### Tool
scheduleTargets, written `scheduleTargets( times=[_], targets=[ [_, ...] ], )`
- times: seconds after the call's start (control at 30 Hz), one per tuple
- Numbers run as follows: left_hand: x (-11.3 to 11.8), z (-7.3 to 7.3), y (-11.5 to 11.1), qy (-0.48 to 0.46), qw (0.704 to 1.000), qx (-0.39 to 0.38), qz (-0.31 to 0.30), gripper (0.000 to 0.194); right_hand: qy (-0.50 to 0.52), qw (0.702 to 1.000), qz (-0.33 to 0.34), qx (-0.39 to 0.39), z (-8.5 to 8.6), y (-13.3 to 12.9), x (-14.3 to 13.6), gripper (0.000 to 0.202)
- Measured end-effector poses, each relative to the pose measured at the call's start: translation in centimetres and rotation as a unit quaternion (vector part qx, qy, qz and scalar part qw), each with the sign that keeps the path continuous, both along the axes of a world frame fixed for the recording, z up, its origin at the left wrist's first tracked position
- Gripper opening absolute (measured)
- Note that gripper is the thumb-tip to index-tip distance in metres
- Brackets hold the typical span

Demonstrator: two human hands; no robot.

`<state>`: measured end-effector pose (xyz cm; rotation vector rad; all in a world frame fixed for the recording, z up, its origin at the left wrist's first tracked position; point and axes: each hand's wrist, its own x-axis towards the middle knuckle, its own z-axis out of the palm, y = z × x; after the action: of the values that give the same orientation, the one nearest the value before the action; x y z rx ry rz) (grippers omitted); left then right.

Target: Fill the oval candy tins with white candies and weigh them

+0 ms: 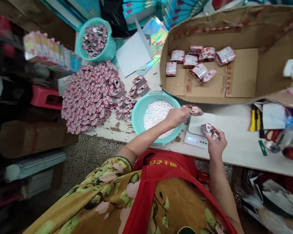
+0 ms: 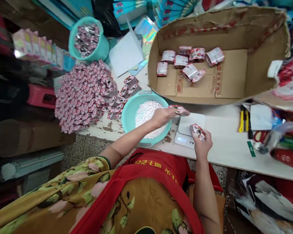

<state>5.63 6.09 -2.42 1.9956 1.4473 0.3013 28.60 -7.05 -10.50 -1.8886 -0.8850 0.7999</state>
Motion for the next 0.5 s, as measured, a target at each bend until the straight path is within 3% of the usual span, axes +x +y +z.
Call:
scheduleTargets(
  times=[0.07, 0.13, 0.2, 0.23, 0.33, 0.4, 0.5],
  targets=[
    [-6.7, 3.3, -1.6, 0.094, 0.993, 0.020, 0.074, 0.028, -0.032, 0.999, 0.029, 0.018, -0.9, 2.2, -0.9, 0.061],
    [-13.5, 6.2, -4.1, 0.238, 0.954, 0.010, 0.180, 0.036, -0.068, 0.996, 0.056, 0.024, -0.8, 3.4, -1.4, 0.062],
    [-19.6, 7.4, -6.9, 0.352, 0.902, -0.043, 0.247, 0.043, -0.129, 0.989, 0.062, 0.042, 0.6, 4.1, -1.3, 0.065],
    [-22.2, 7.3, -8.2, 0.390, 0.880, -0.082, 0.257, 0.046, -0.166, 0.983, 0.057, 0.062, 1.6, 4.6, -1.2, 0.066],
    [-26.9, 4.0, -10.5, 0.429, 0.839, -0.212, 0.257, 0.050, -0.256, 0.955, 0.059, 0.140, 5.2, 9.0, -0.4, 0.062],
    [-27.7, 0.6, -10.7, 0.418, 0.833, -0.251, 0.262, 0.050, -0.290, 0.940, 0.089, 0.154, 6.5, 15.0, 0.2, 0.057],
    [-27.1, -3.2, -10.0, 0.398, 0.833, -0.245, 0.296, 0.050, -0.333, 0.925, 0.157, 0.097, 5.0, 26.4, 0.6, 0.054]
  ],
)
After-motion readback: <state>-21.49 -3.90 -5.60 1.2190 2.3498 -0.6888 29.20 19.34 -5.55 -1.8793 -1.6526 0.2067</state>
